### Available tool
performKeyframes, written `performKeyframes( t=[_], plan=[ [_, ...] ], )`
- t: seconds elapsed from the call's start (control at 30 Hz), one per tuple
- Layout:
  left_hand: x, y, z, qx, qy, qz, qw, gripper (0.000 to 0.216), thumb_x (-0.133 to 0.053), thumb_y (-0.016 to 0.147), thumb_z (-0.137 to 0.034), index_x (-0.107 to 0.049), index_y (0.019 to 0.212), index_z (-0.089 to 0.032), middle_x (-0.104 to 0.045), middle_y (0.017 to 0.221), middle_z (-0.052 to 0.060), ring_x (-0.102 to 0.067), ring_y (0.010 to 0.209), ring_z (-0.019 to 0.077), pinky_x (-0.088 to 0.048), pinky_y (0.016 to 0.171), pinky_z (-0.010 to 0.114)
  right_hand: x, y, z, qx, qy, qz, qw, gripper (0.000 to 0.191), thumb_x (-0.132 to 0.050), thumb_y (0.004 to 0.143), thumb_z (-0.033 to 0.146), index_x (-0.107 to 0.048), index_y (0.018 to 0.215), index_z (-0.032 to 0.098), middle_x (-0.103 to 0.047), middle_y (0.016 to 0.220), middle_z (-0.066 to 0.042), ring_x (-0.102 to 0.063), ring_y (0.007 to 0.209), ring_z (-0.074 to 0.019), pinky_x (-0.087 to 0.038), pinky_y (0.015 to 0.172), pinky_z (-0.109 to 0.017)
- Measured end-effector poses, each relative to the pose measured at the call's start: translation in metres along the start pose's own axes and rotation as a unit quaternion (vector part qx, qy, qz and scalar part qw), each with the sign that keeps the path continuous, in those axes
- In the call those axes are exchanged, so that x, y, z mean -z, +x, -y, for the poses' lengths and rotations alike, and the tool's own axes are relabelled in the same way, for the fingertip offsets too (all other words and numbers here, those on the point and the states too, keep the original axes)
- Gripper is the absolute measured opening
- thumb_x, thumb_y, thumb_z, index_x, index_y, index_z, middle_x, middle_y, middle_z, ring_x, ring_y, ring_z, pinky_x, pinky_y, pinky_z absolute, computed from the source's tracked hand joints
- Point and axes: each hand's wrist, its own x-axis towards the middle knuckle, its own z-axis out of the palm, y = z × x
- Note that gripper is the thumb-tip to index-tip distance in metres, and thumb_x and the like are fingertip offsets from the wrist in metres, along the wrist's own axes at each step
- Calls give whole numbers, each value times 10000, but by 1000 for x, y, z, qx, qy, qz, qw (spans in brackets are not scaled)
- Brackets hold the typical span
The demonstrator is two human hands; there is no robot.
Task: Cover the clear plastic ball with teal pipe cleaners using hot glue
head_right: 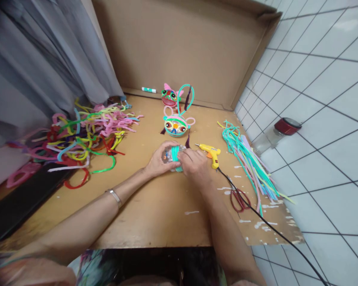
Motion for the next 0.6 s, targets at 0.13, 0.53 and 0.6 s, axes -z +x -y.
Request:
performKeyframes(
  t=[0.13,0.53,0.6],
  plan=[
    [1,2,3,-17,-2,13,1000,616,-744,750,-578,-541,1202,-212,-639,1229,130,-624,1166,274,-498,1022,446,0,0,1,-11,-9,0,1000,167,-528,956,190,-678,884,183,-732,833,-62,-617,714,-142,-416,662,-286],
    [3,4,5,-81,30,31,996,576,-731,773,-573,-586,1197,-211,-620,1254,149,-600,1207,287,-483,1042,489,2,3,3,-17,13,-11,1000,186,-507,965,188,-679,894,180,-722,839,-60,-590,710,-139,-413,673,-284],
    [4,5,5,-85,40,38,995,643,-757,730,-599,-570,1209,-211,-608,1266,154,-588,1223,301,-476,1051,508,1,2,2,-18,11,-14,1000,184,-506,966,189,-678,899,183,-720,832,-58,-591,712,-142,-415,677,-283]
  ],
)
